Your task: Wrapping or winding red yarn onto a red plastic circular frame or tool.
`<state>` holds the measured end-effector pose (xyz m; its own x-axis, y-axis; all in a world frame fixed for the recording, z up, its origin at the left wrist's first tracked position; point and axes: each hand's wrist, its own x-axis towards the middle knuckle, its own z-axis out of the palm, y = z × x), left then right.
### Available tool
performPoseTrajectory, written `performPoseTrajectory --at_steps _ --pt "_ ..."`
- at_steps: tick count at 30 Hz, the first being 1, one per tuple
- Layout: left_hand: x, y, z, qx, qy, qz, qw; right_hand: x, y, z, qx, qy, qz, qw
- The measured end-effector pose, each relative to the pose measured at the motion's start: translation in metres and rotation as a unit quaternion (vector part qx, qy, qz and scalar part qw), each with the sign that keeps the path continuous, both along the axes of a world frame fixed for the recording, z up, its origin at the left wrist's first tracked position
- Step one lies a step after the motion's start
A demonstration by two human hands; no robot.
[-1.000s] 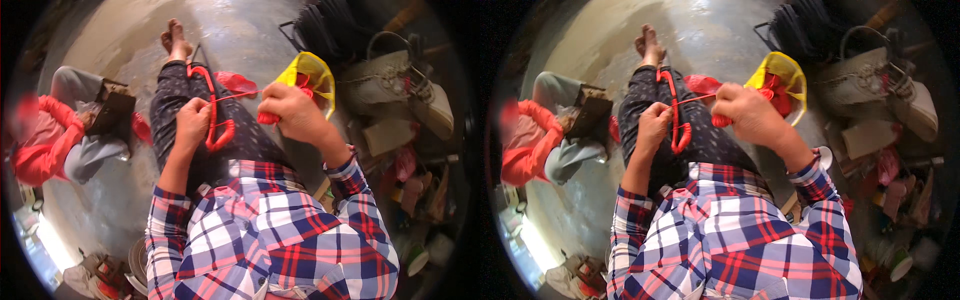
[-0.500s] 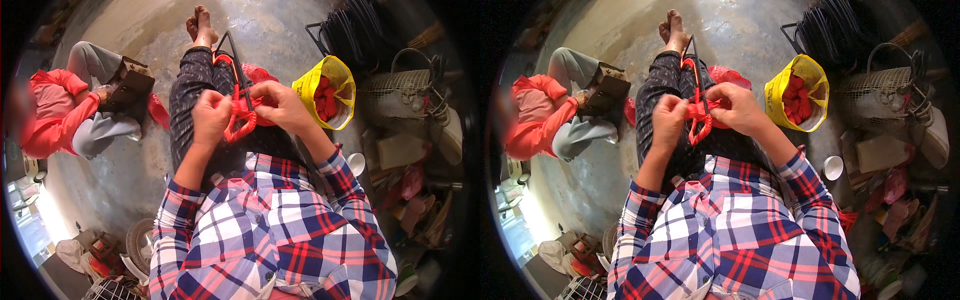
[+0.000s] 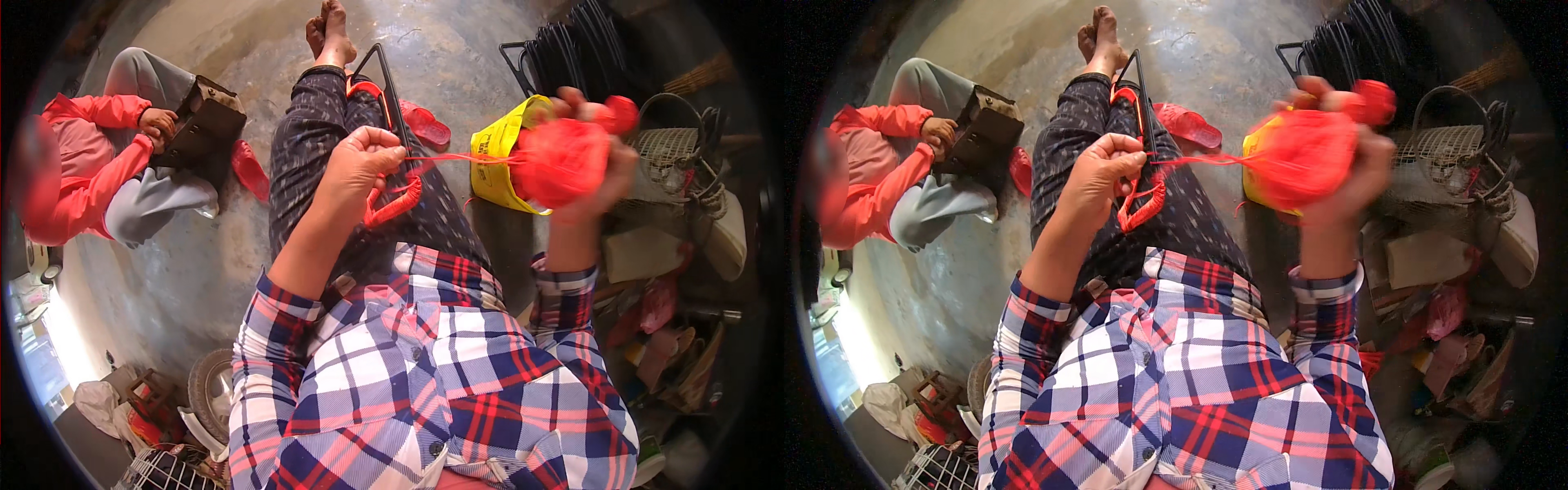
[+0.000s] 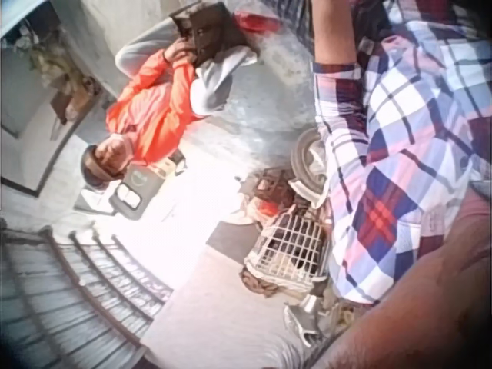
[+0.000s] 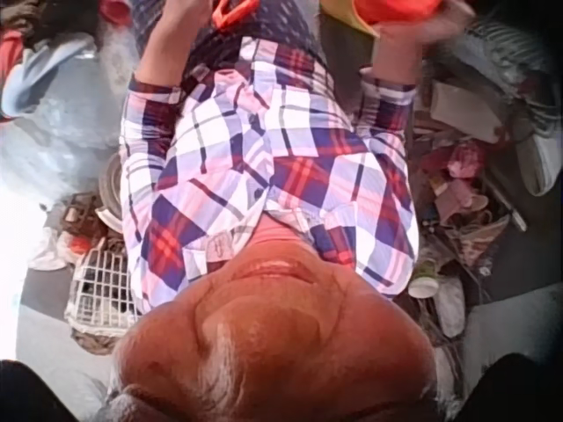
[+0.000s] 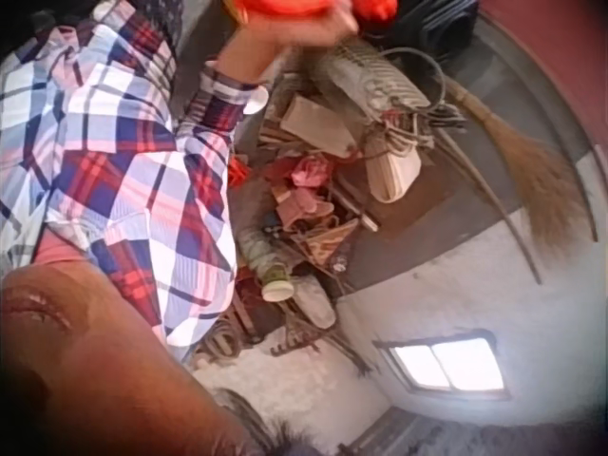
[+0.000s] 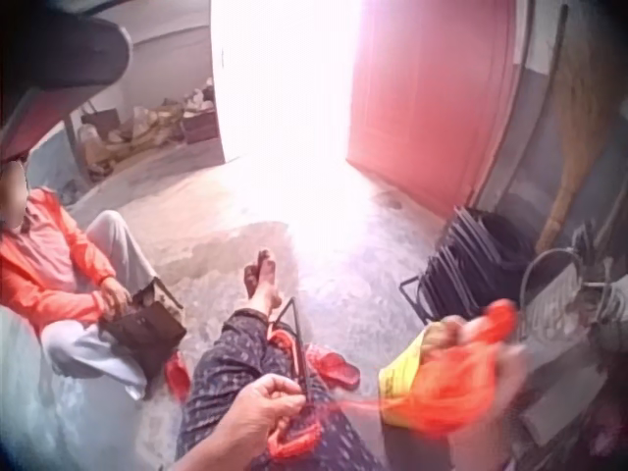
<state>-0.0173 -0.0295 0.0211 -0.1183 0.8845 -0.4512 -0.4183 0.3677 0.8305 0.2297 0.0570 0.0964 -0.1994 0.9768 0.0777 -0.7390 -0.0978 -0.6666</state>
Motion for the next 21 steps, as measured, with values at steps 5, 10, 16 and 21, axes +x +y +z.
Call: performPoseTrajectory --at_steps 5,10,16,21 --pt "0.006 0.001 -0.012 0.011 0.040 -0.031 0.999 0.083 0.049 -0.026 0.086 0.074 0.114 0.987" --pt "0.007 -0.001 -0.014 -0.021 0.043 0.010 0.999 -0.007 -0.012 -0.065 -0.037 -0.289 0.057 0.955" --pt "0.005 -0.004 -0.021 -0.071 -0.052 -0.044 0.995 -0.038 -0.021 -0.095 0.061 -0.381 0.269 0.883" --pt "0.010 0.001 -0.023 -0.142 -0.090 -0.045 0.985 -0.003 -0.023 -0.071 0.071 -0.402 0.244 0.880"
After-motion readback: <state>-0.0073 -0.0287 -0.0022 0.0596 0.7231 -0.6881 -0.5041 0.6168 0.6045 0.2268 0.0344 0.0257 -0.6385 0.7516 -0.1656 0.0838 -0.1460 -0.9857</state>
